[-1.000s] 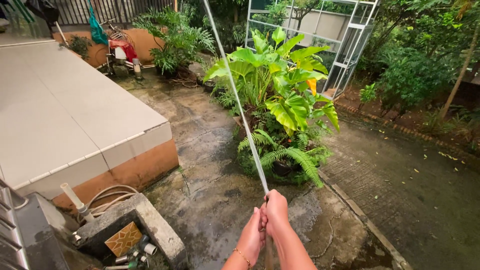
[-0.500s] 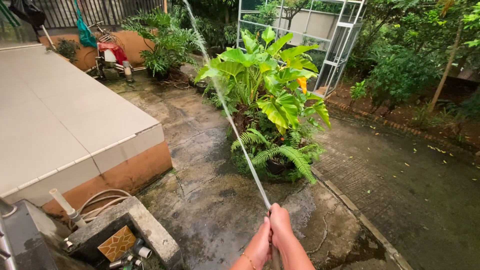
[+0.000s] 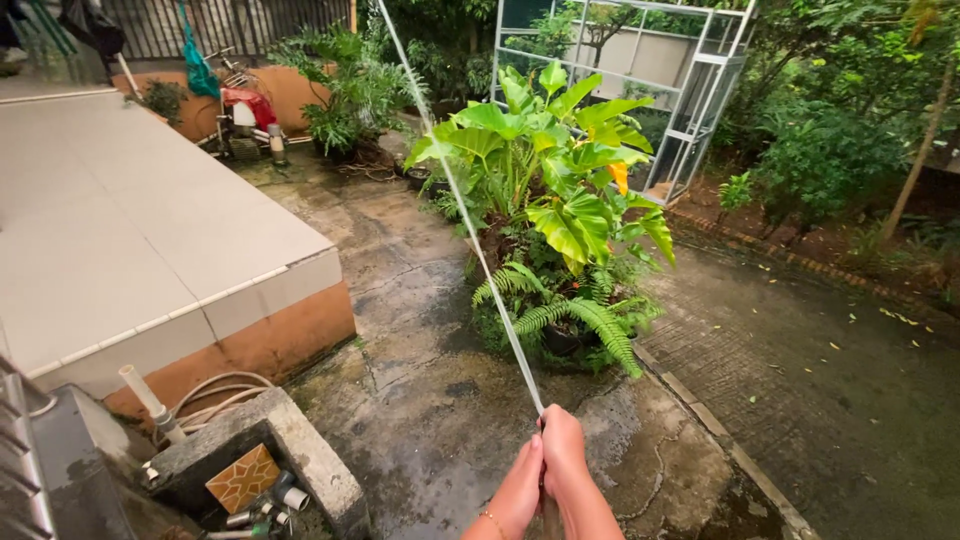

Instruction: Watering various plants in a garden using a hose

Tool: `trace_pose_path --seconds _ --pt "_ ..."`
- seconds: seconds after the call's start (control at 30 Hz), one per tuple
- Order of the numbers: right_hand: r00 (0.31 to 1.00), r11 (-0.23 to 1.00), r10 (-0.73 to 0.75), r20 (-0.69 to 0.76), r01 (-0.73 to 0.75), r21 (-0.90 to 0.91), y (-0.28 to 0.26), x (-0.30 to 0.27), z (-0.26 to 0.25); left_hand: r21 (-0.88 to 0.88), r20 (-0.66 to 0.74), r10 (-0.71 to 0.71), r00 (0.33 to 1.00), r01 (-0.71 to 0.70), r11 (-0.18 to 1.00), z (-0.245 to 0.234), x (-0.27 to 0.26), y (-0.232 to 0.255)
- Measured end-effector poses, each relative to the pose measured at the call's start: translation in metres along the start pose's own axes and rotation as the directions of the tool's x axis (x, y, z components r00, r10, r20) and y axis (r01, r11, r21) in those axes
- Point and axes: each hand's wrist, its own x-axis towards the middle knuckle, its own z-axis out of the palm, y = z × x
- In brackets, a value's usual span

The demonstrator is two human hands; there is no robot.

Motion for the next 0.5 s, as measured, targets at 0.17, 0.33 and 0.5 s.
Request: trace_pose_path --seconds 0.17,0.33,0.5 --pt "1.000 1.000 -0.004 -0.023 0.004 -0.020 0.028 0.014 -0.003 0.151 0.004 -0.013 1.000 0.012 0.988 -0.008 -0.001 -0.023" --pt "0.999 0.999 0.031 -0.017 -0.030 0.008 0.027 -0.004 -0.016 0.141 -0.003 0.012 1.000 -0.012 0.990 -0.001 -0.003 -0.043" --pt "0.997 0.999 -0.007 -0.080 0.010 0.034 0.054 0.010 -0.039 0.200 0.123 -0.009 0.992 -0.016 0.980 0.007 -0.003 -0.065"
